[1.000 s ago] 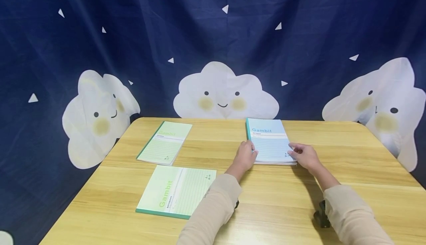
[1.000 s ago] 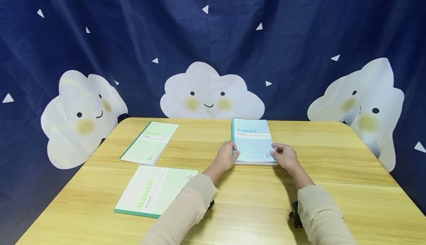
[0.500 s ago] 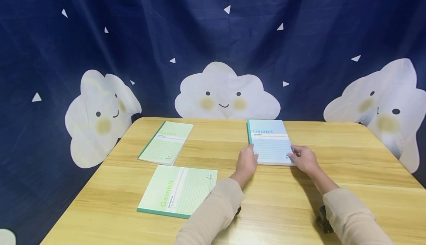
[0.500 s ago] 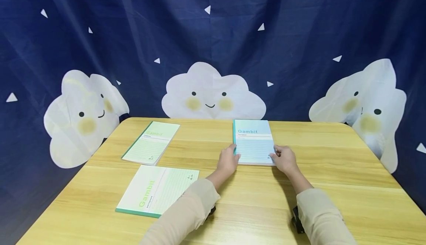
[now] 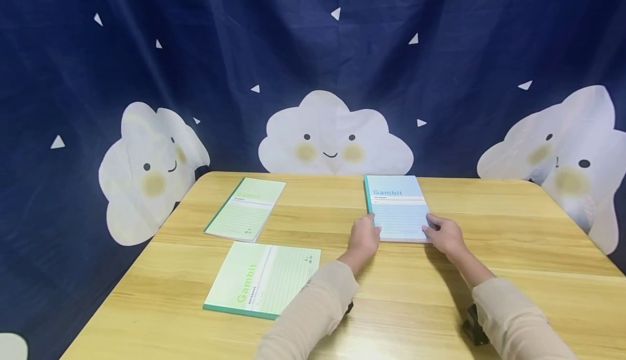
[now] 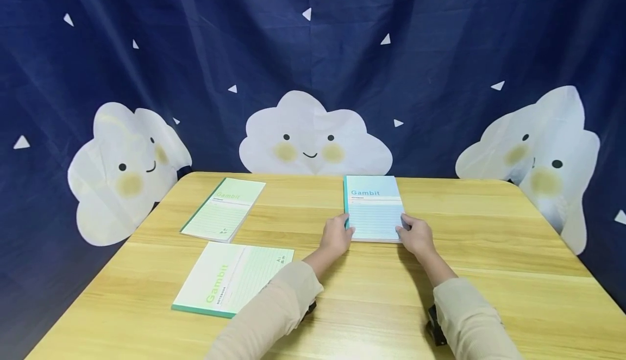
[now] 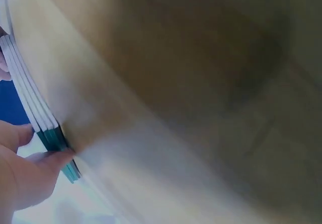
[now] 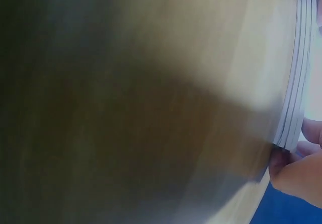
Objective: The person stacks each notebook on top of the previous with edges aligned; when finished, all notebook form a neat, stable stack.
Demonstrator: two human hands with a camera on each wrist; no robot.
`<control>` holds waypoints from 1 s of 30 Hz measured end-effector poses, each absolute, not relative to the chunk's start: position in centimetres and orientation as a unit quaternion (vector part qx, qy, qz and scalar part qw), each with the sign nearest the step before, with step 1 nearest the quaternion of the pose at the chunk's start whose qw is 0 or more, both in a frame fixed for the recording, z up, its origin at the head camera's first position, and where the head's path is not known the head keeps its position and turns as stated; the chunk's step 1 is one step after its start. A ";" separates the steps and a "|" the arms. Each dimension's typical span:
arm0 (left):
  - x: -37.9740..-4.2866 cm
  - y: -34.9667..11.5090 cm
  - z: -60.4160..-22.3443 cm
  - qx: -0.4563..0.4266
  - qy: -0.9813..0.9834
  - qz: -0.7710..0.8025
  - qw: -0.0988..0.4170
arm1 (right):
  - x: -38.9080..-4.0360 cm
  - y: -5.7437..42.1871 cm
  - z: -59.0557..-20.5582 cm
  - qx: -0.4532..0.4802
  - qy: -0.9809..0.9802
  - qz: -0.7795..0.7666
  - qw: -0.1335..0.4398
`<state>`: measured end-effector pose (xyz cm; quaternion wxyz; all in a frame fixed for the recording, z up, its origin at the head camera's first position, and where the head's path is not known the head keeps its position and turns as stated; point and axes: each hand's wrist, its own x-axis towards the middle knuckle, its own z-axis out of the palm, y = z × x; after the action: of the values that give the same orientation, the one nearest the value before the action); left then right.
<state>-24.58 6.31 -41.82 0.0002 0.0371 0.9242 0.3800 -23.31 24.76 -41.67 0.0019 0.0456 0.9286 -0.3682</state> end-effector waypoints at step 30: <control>-21.8 -9.2 -41.6 0.307 0.935 0.174 -0.028 | -19.5 16.2 -42.6 -0.230 0.940 -0.182 -0.176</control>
<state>-21.81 -9.23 -41.59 -0.0276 0.3069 0.9353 0.1739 -19.49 16.24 -42.63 -0.1756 -0.2296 0.9399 -0.1815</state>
